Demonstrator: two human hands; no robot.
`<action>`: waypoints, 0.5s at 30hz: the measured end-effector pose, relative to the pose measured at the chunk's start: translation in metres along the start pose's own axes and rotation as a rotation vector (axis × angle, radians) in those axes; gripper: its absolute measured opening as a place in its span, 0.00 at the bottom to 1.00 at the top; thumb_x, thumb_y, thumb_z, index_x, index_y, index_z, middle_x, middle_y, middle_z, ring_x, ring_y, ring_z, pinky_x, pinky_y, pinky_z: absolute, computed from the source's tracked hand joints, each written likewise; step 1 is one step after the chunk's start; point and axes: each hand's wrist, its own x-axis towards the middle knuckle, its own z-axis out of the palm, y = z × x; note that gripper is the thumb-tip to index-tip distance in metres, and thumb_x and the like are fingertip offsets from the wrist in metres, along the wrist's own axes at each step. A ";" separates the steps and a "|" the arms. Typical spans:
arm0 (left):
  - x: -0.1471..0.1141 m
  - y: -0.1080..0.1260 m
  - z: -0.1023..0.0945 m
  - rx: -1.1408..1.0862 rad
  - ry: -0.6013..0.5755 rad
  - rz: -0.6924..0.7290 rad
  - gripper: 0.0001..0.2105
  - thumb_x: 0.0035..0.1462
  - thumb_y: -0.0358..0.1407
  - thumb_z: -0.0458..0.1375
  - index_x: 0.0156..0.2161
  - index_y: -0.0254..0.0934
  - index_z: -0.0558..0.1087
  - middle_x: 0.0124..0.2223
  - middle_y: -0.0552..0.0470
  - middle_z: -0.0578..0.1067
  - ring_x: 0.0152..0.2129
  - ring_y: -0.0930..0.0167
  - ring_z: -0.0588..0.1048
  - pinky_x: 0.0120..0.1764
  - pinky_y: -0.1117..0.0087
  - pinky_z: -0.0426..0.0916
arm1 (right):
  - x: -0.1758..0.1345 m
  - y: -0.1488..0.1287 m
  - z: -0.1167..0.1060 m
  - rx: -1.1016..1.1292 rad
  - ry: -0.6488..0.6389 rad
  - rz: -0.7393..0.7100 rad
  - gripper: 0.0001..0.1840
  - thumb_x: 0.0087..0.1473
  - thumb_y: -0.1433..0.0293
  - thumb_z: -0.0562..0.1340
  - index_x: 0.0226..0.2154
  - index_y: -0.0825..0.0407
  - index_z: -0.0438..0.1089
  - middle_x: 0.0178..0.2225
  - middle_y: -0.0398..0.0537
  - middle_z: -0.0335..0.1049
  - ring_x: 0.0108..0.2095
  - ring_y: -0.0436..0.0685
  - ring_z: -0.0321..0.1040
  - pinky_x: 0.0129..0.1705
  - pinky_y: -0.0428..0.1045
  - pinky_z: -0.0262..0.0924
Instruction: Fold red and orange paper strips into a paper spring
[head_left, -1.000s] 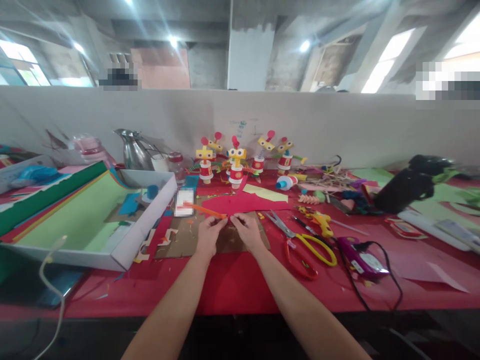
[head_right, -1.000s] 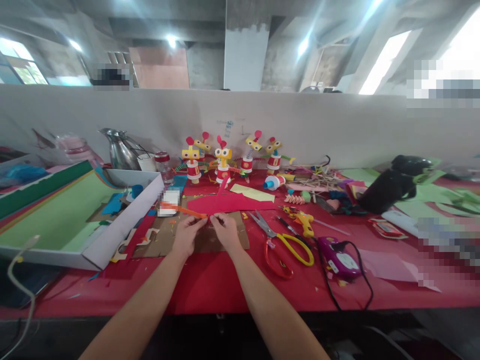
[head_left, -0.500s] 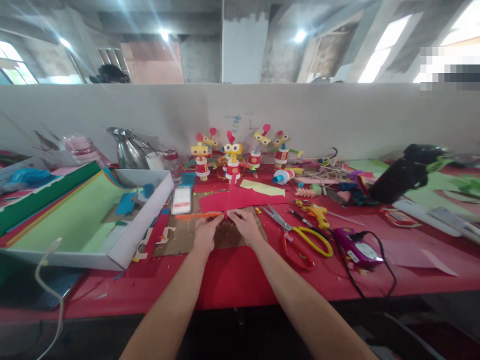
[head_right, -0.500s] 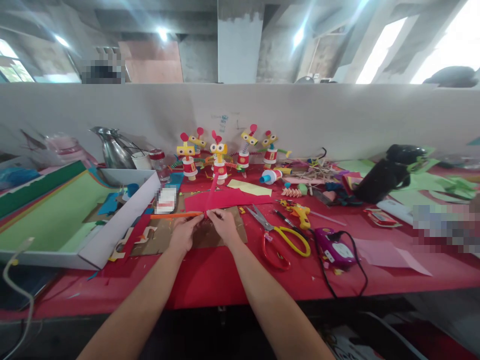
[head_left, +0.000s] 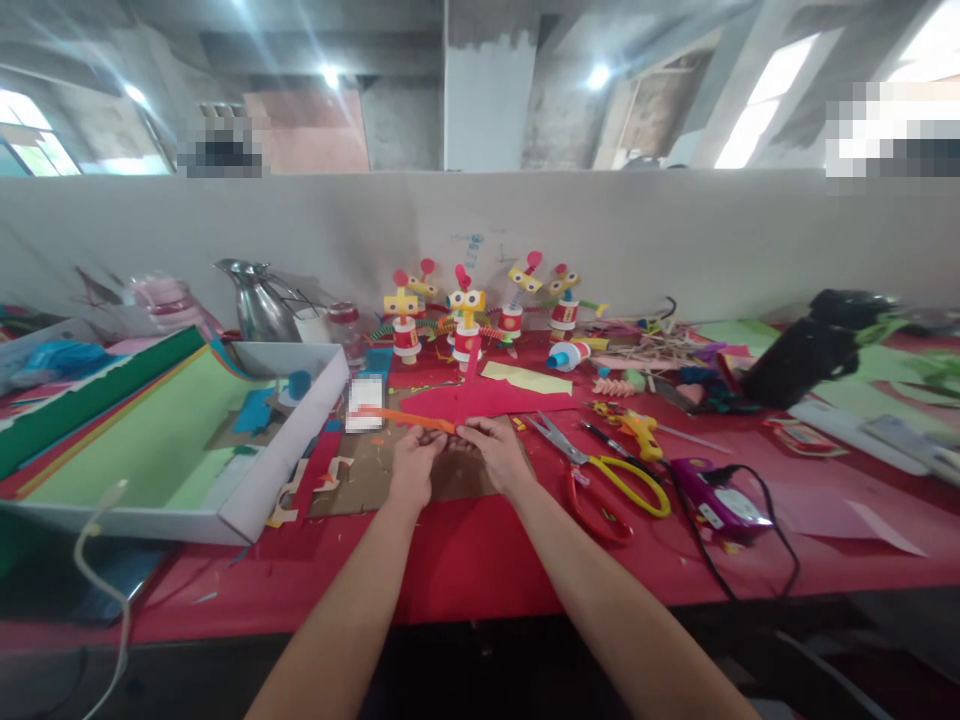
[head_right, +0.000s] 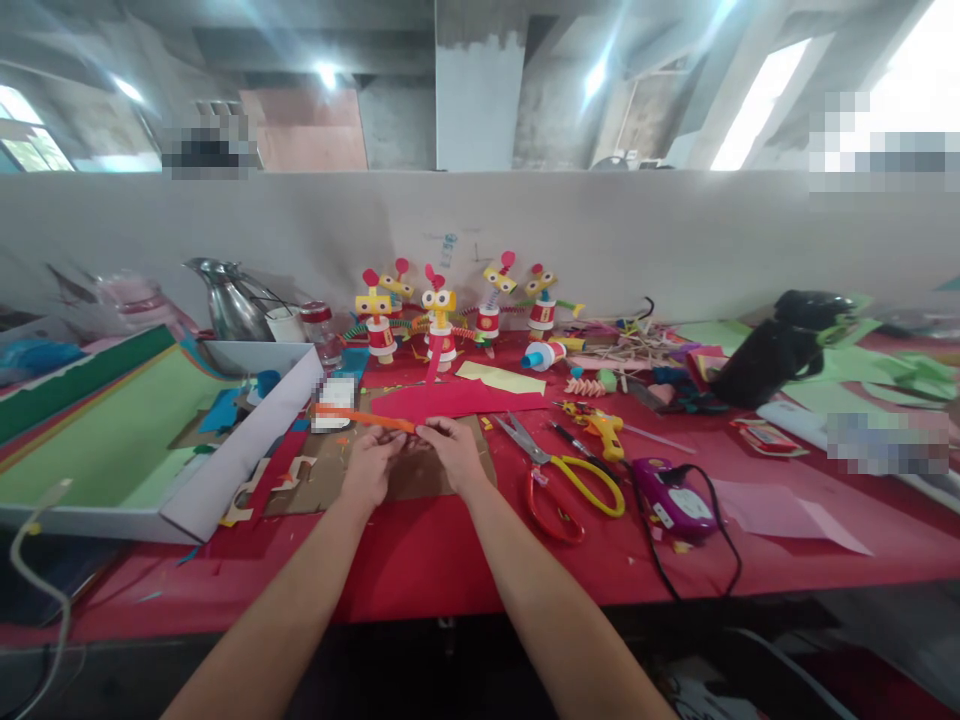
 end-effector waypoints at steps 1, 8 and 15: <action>0.000 0.001 0.000 -0.025 0.000 -0.021 0.15 0.29 0.32 0.68 0.27 0.34 0.72 0.25 0.54 0.75 0.23 0.73 0.73 0.34 0.69 0.67 | 0.000 -0.001 -0.001 0.024 -0.008 0.018 0.12 0.39 0.61 0.66 0.23 0.53 0.71 0.20 0.40 0.68 0.22 0.49 0.63 0.28 0.45 0.57; 0.001 0.003 -0.004 -0.033 0.014 -0.088 0.14 0.27 0.32 0.70 0.24 0.33 0.72 0.24 0.54 0.74 0.22 0.73 0.72 0.34 0.69 0.68 | 0.000 0.000 -0.003 0.054 -0.044 0.078 0.10 0.37 0.63 0.67 0.21 0.53 0.72 0.19 0.41 0.69 0.21 0.49 0.62 0.25 0.45 0.55; 0.002 0.002 -0.007 0.087 -0.007 -0.033 0.15 0.29 0.35 0.70 0.27 0.33 0.72 0.23 0.54 0.73 0.21 0.75 0.72 0.29 0.73 0.66 | -0.006 -0.004 -0.001 0.013 -0.072 0.007 0.08 0.37 0.66 0.67 0.24 0.52 0.75 0.22 0.44 0.72 0.22 0.50 0.63 0.27 0.46 0.57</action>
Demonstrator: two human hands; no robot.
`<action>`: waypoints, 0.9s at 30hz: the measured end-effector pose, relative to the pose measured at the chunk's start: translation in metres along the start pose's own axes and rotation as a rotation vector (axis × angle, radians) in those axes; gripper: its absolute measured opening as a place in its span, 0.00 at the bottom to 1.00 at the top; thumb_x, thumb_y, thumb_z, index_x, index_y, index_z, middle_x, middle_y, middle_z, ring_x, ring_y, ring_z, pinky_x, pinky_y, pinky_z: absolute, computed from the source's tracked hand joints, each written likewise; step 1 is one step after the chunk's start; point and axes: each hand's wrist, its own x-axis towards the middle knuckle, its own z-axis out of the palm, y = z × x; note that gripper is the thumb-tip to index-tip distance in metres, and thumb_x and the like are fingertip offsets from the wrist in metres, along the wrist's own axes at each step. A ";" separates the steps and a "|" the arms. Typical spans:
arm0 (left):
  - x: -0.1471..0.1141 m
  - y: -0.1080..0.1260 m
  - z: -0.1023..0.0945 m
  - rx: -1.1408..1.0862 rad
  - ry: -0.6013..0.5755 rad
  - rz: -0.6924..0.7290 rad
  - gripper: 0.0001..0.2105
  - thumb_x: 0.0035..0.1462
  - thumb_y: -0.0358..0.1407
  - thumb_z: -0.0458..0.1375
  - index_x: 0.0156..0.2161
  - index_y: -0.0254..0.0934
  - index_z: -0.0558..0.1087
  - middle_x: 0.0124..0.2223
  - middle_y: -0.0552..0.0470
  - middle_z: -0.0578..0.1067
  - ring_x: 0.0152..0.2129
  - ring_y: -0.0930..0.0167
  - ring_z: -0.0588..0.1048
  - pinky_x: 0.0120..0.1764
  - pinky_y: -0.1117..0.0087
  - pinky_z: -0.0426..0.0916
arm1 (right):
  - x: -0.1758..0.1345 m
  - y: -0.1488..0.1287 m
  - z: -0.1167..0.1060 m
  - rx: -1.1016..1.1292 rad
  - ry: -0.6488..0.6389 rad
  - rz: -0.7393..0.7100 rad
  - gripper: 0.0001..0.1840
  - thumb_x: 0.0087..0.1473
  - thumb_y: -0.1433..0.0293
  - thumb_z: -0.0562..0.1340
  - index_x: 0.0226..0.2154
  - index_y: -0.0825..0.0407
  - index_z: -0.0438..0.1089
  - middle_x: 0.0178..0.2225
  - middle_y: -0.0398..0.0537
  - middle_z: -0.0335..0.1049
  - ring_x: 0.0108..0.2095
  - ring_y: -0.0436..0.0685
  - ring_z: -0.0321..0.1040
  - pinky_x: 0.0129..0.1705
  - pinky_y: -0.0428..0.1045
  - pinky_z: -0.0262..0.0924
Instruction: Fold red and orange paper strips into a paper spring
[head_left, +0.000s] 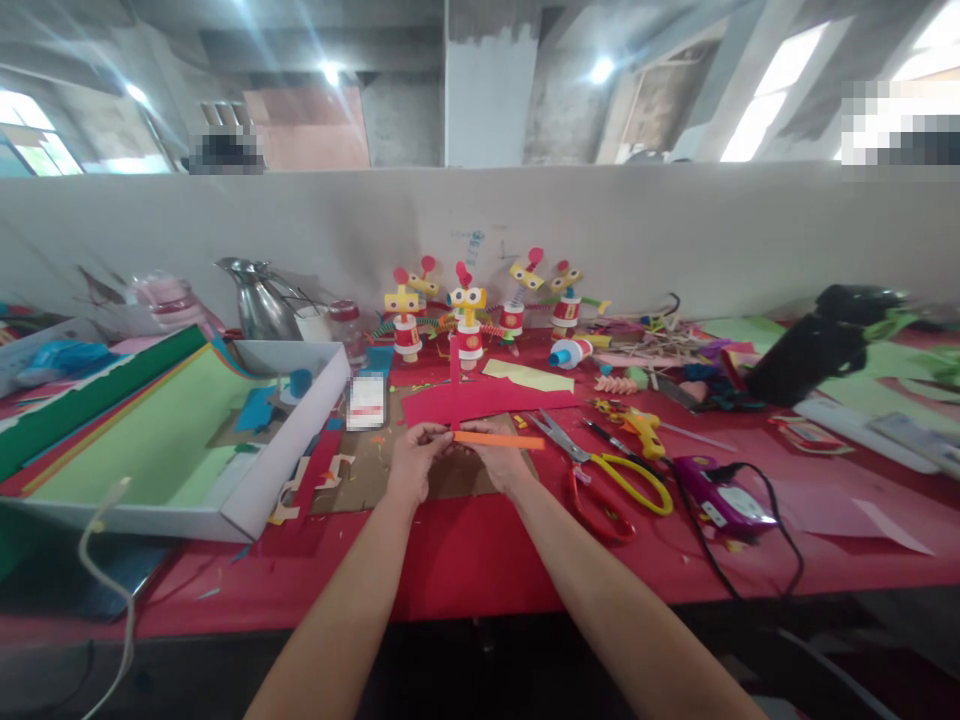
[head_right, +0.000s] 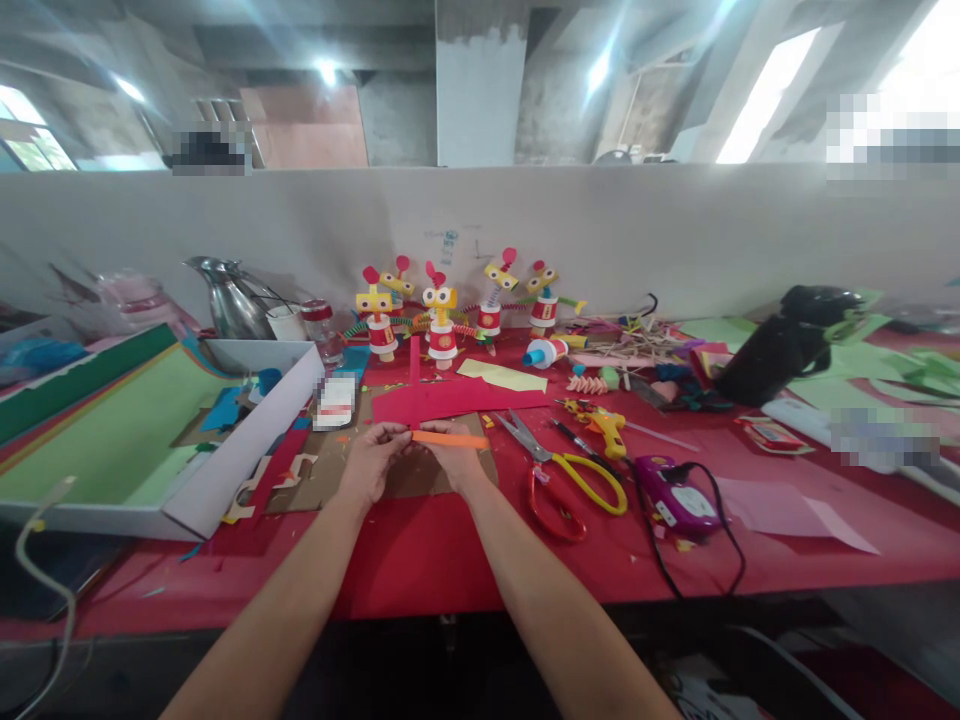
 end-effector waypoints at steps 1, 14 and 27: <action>0.000 0.000 0.000 0.030 0.002 0.019 0.15 0.30 0.35 0.69 0.27 0.33 0.72 0.22 0.55 0.73 0.19 0.76 0.71 0.28 0.74 0.65 | -0.001 -0.001 0.000 -0.019 -0.002 -0.004 0.08 0.37 0.66 0.67 0.24 0.52 0.75 0.22 0.44 0.73 0.22 0.51 0.64 0.27 0.47 0.57; 0.005 -0.005 -0.002 0.020 0.074 0.079 0.16 0.30 0.35 0.69 0.29 0.33 0.73 0.22 0.56 0.73 0.19 0.77 0.69 0.26 0.75 0.62 | 0.001 0.008 0.009 -0.003 0.009 -0.017 0.09 0.39 0.67 0.66 0.28 0.52 0.74 0.29 0.43 0.74 0.32 0.54 0.68 0.38 0.49 0.61; -0.001 0.006 0.002 -0.064 -0.019 -0.058 0.13 0.34 0.38 0.69 0.24 0.33 0.71 0.22 0.56 0.71 0.19 0.77 0.69 0.28 0.74 0.64 | 0.004 0.007 0.003 -0.094 0.109 0.040 0.08 0.39 0.67 0.65 0.24 0.55 0.74 0.21 0.43 0.71 0.22 0.50 0.62 0.27 0.46 0.56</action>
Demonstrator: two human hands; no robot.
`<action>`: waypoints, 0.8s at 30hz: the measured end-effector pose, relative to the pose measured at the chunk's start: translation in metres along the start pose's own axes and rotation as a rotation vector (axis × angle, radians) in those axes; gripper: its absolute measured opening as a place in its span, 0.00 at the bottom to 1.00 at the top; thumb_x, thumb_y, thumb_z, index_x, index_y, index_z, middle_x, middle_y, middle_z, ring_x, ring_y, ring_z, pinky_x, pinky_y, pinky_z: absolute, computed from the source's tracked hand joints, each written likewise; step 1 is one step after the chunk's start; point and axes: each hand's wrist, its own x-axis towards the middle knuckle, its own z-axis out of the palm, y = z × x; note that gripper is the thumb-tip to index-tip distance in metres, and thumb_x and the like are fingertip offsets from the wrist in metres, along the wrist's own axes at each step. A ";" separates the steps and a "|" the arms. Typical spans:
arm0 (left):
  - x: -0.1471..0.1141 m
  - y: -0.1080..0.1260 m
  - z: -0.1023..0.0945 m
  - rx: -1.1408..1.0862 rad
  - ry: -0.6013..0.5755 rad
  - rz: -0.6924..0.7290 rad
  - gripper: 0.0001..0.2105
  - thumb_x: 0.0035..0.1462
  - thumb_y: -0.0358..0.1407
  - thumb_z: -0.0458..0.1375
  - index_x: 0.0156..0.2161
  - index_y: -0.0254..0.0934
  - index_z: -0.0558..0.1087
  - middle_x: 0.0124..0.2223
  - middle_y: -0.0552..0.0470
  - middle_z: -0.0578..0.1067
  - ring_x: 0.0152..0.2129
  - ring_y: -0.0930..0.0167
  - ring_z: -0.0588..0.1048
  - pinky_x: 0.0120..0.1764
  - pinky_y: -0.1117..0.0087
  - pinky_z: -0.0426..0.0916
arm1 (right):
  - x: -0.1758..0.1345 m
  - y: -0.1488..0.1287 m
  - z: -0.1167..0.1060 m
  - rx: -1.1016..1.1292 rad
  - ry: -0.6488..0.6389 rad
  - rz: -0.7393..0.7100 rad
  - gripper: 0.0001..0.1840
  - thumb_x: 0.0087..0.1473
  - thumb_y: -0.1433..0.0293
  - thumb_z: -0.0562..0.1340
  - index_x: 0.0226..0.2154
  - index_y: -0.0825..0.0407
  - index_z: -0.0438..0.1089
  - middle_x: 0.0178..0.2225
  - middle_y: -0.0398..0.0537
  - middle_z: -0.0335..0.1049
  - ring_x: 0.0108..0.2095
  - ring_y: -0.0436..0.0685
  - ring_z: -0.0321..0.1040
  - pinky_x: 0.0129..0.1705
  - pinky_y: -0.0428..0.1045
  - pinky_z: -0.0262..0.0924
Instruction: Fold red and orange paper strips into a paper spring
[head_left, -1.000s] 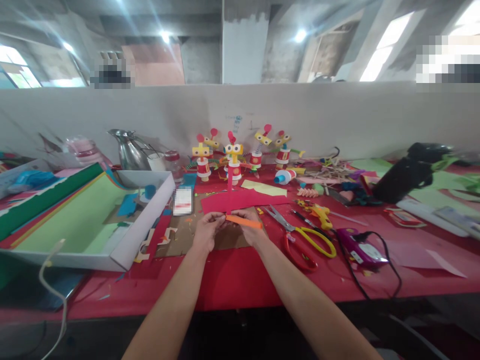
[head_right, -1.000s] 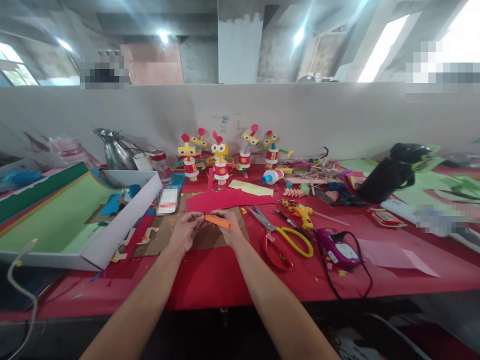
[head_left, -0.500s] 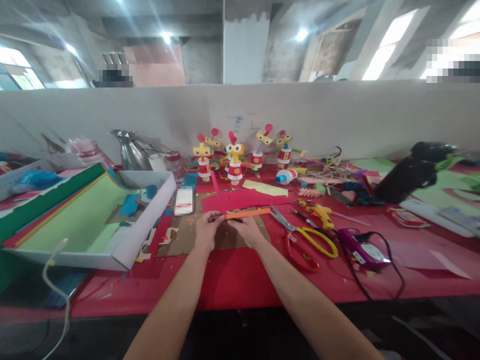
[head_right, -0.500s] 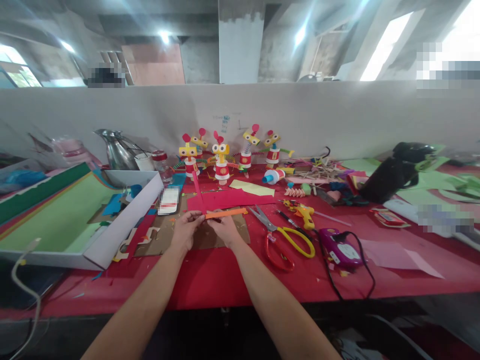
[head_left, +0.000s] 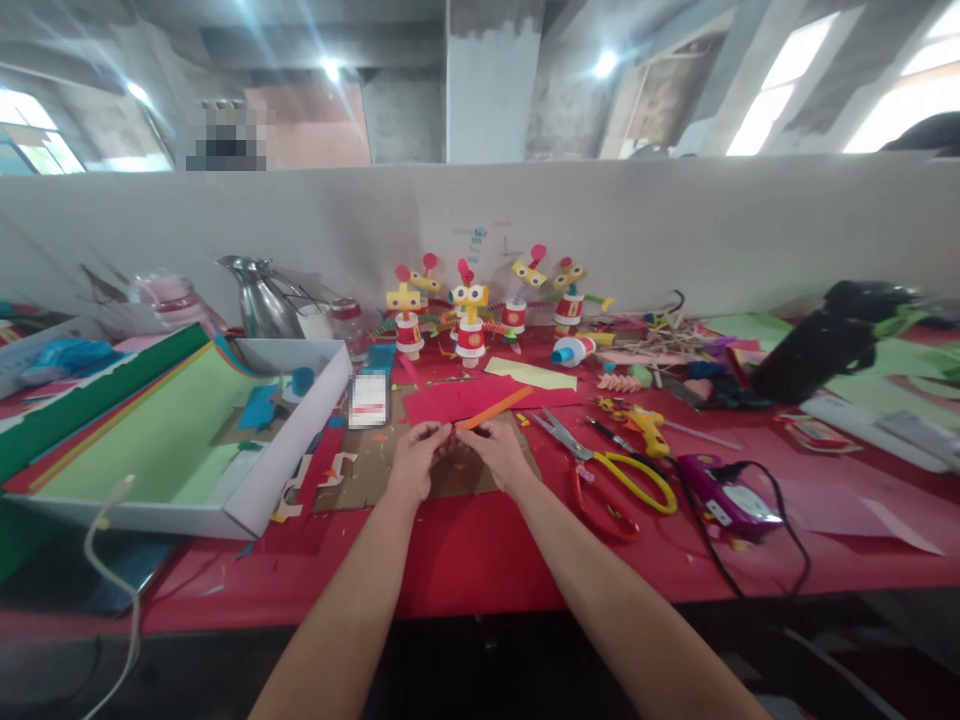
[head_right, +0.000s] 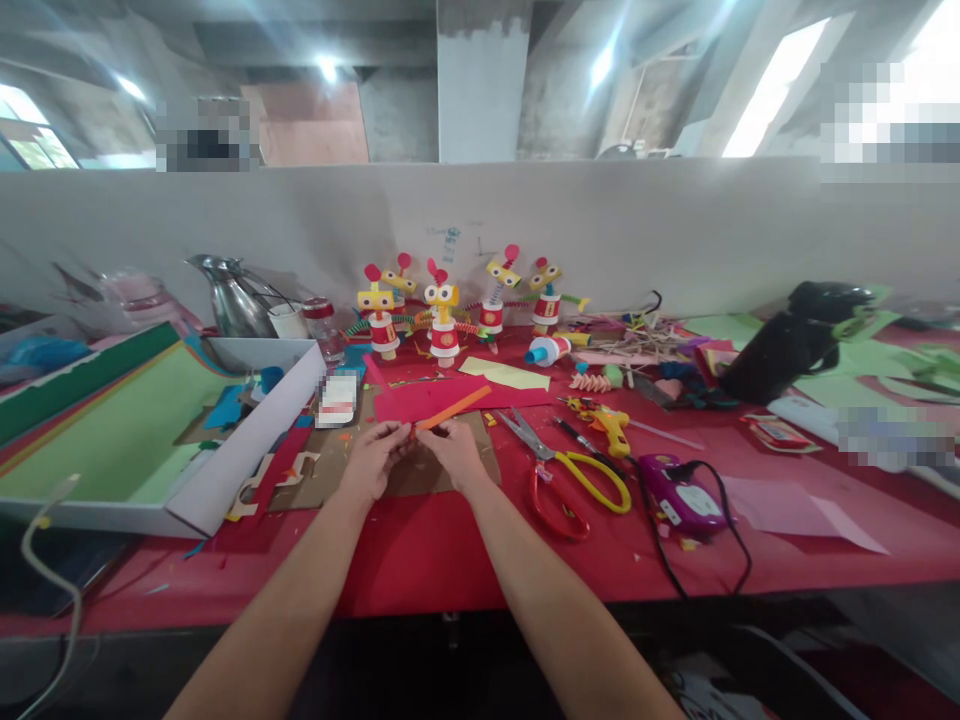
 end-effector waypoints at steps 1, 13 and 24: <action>0.000 -0.001 0.000 0.022 -0.007 0.020 0.14 0.33 0.38 0.69 0.24 0.33 0.71 0.21 0.56 0.71 0.19 0.77 0.68 0.27 0.74 0.63 | 0.000 -0.002 0.000 0.021 -0.012 0.014 0.08 0.39 0.67 0.65 0.24 0.56 0.74 0.20 0.43 0.71 0.22 0.49 0.62 0.27 0.46 0.56; -0.002 -0.001 0.001 -0.025 -0.040 -0.052 0.15 0.31 0.35 0.70 0.25 0.33 0.69 0.24 0.56 0.71 0.23 0.75 0.72 0.34 0.72 0.66 | 0.001 -0.008 -0.005 0.039 -0.024 0.012 0.08 0.39 0.66 0.65 0.21 0.55 0.73 0.18 0.42 0.68 0.20 0.49 0.60 0.25 0.45 0.53; 0.004 -0.009 -0.007 0.177 -0.056 0.012 0.15 0.32 0.40 0.69 0.25 0.33 0.72 0.23 0.54 0.73 0.22 0.74 0.71 0.30 0.72 0.63 | -0.001 -0.009 -0.003 -0.002 -0.056 -0.003 0.10 0.40 0.63 0.64 0.23 0.54 0.73 0.19 0.40 0.67 0.21 0.48 0.58 0.25 0.45 0.51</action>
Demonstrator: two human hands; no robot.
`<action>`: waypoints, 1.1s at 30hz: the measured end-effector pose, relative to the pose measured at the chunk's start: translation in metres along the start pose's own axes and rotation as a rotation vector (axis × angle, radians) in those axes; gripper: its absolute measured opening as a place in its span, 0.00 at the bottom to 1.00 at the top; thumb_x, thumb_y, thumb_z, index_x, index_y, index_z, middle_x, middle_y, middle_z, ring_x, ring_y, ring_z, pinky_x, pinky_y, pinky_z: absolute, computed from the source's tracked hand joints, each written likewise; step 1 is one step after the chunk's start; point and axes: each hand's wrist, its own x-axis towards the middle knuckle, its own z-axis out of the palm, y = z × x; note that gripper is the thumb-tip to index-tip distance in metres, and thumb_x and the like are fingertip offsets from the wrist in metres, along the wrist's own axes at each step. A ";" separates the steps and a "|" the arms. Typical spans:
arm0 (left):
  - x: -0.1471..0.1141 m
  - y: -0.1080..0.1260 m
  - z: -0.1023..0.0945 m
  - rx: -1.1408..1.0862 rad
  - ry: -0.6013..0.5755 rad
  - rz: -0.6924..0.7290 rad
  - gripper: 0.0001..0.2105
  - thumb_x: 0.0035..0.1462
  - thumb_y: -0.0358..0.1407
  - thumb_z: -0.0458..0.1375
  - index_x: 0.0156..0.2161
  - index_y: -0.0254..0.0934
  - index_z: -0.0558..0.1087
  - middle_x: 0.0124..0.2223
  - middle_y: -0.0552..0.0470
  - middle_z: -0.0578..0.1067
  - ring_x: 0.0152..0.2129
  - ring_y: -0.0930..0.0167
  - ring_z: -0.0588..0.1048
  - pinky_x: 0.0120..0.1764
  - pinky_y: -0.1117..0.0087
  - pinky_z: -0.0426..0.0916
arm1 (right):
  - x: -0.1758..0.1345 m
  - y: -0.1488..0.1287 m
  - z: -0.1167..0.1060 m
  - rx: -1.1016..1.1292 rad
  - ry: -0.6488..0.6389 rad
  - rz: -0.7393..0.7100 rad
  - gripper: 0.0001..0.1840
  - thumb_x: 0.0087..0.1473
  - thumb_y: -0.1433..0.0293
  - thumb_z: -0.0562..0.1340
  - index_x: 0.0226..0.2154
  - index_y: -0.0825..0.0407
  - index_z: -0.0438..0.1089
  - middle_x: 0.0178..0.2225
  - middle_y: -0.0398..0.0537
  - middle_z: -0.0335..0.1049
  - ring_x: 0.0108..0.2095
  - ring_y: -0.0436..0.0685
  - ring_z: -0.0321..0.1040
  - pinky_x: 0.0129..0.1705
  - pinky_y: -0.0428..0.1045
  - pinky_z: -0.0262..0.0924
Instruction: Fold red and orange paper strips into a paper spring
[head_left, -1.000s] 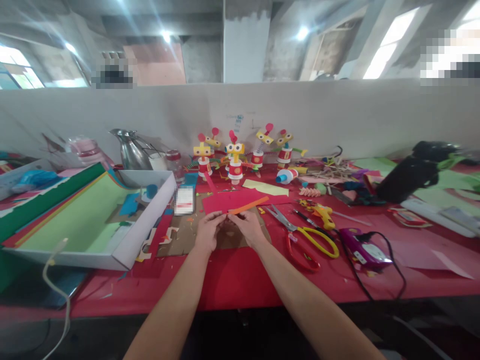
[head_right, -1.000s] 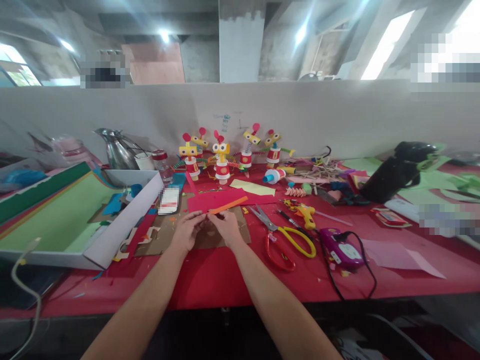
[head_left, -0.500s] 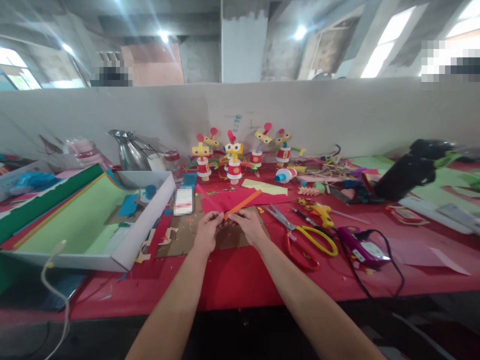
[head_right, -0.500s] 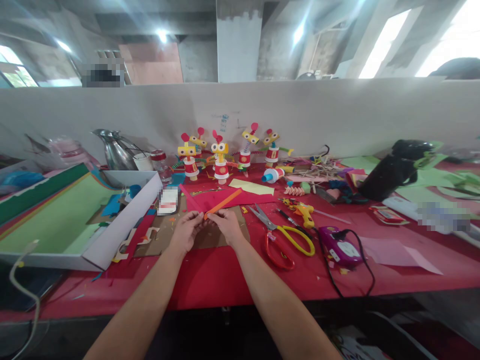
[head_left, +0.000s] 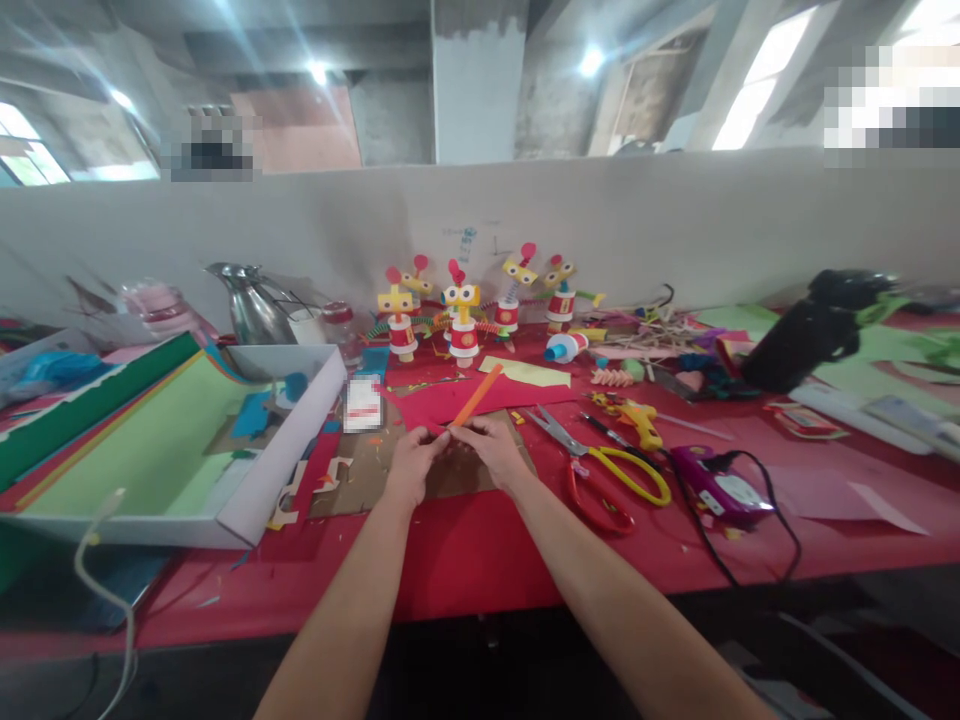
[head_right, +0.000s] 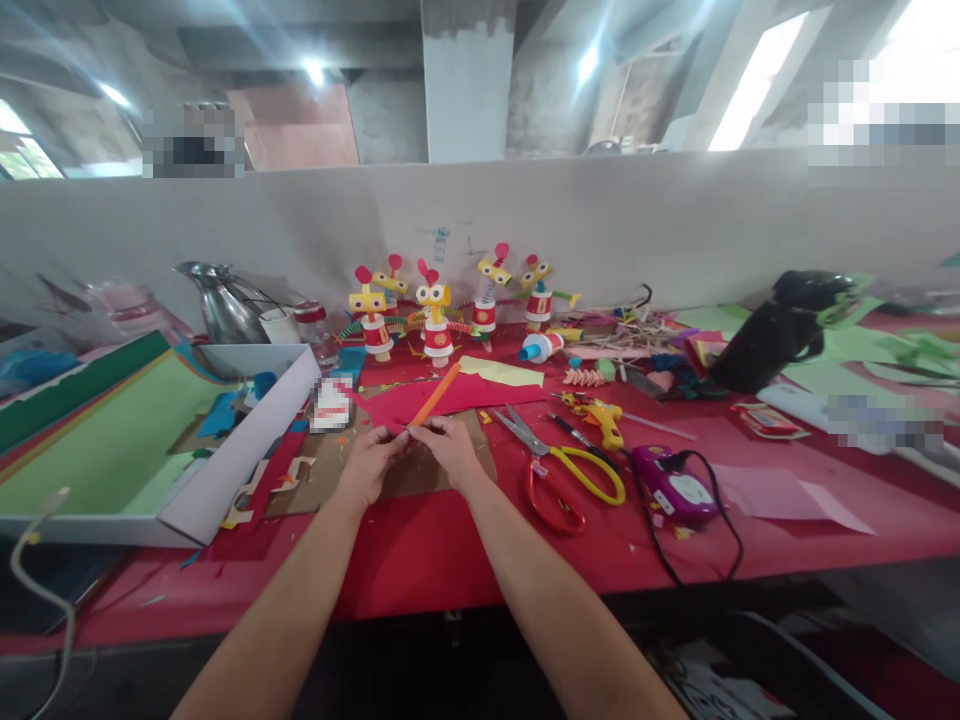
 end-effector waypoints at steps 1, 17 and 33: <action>-0.001 0.001 0.001 -0.002 -0.004 -0.002 0.16 0.32 0.40 0.69 0.26 0.34 0.72 0.23 0.54 0.73 0.22 0.74 0.71 0.30 0.72 0.63 | -0.001 0.000 0.001 0.006 0.010 0.003 0.12 0.41 0.62 0.64 0.21 0.54 0.72 0.18 0.40 0.65 0.20 0.47 0.57 0.24 0.45 0.50; -0.004 0.011 0.004 -0.143 0.078 -0.118 0.08 0.34 0.28 0.67 0.23 0.31 0.72 0.21 0.51 0.73 0.19 0.74 0.72 0.23 0.76 0.64 | 0.012 -0.002 -0.012 0.379 0.246 -0.010 0.18 0.42 0.55 0.63 0.31 0.52 0.74 0.28 0.47 0.72 0.25 0.51 0.64 0.28 0.47 0.57; 0.000 0.012 0.002 -0.427 0.072 -0.197 0.06 0.38 0.23 0.64 0.24 0.33 0.71 0.23 0.54 0.73 0.19 0.78 0.70 0.24 0.78 0.65 | -0.011 0.000 0.012 -0.107 -0.028 -0.326 0.14 0.44 0.65 0.65 0.36 0.49 0.71 0.31 0.46 0.70 0.33 0.55 0.66 0.38 0.49 0.62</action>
